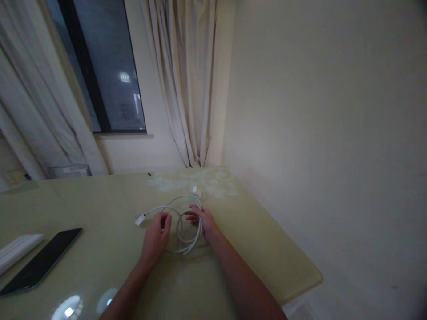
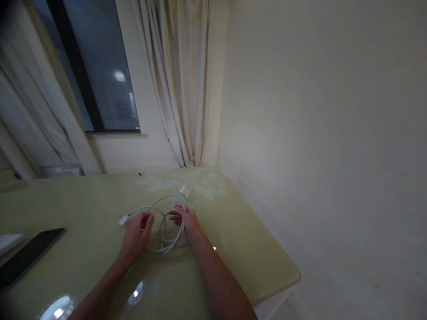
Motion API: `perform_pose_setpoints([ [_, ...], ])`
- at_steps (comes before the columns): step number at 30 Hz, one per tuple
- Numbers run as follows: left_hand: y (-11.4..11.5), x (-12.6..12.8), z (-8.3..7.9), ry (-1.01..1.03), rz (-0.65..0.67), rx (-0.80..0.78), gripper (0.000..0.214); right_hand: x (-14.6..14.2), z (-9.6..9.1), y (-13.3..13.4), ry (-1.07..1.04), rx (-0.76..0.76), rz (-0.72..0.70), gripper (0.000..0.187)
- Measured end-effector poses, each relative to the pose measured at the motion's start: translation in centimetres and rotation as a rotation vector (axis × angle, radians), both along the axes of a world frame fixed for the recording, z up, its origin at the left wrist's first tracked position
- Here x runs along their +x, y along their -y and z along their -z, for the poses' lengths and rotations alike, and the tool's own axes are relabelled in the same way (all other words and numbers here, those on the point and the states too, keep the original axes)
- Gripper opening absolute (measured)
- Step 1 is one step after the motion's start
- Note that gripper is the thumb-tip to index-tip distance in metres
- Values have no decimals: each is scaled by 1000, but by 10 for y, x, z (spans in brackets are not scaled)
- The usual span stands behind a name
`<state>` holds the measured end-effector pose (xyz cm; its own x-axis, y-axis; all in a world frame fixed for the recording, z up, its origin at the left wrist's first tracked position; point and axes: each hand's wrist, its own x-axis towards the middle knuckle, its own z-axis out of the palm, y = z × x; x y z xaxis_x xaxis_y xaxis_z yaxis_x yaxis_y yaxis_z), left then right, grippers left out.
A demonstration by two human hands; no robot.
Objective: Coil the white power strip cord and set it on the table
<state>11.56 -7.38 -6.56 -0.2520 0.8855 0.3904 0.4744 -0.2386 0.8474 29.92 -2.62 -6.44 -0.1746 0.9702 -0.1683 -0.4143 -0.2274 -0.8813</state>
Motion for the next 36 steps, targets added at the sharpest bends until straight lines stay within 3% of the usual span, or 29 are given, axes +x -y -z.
perform_pose_setpoints([
  [2, -9, -9, 3, 180, -39, -25, 44, -1, -2, 3, 5, 23, -2, 50],
  [4, -17, -14, 2, 330, 5, -39, 47, -2, -4, 6, 31, 76, -24, 54],
  [7, -23, -24, -7, 830, 40, -46, 32, -3, -4, 10, 83, 159, -54, 53],
  [9, -23, -35, -17, 1155, -24, -9, 23, -4, -3, 11, 103, 178, -52, 51],
  [11, -22, -47, -27, 1235, -96, 46, 16, -7, -2, 12, 111, 180, -37, 49],
  [15, -12, -58, -38, 1175, -129, 146, 6, -11, -2, 12, 116, 177, -2, 50],
  [20, -2, -42, -40, 704, -76, 319, 32, -14, -2, 10, 122, 192, 59, 50],
  [25, -1, -22, -26, 451, 8, 352, 43, -14, 0, 10, 111, 188, 74, 46],
  [31, -3, 2, -5, 137, 148, 239, 37, -13, 1, 9, 134, 208, 118, 50],
  [36, -5, 15, 4, 17, 113, 253, 33, -14, -1, 12, 113, 227, 129, 53],
])
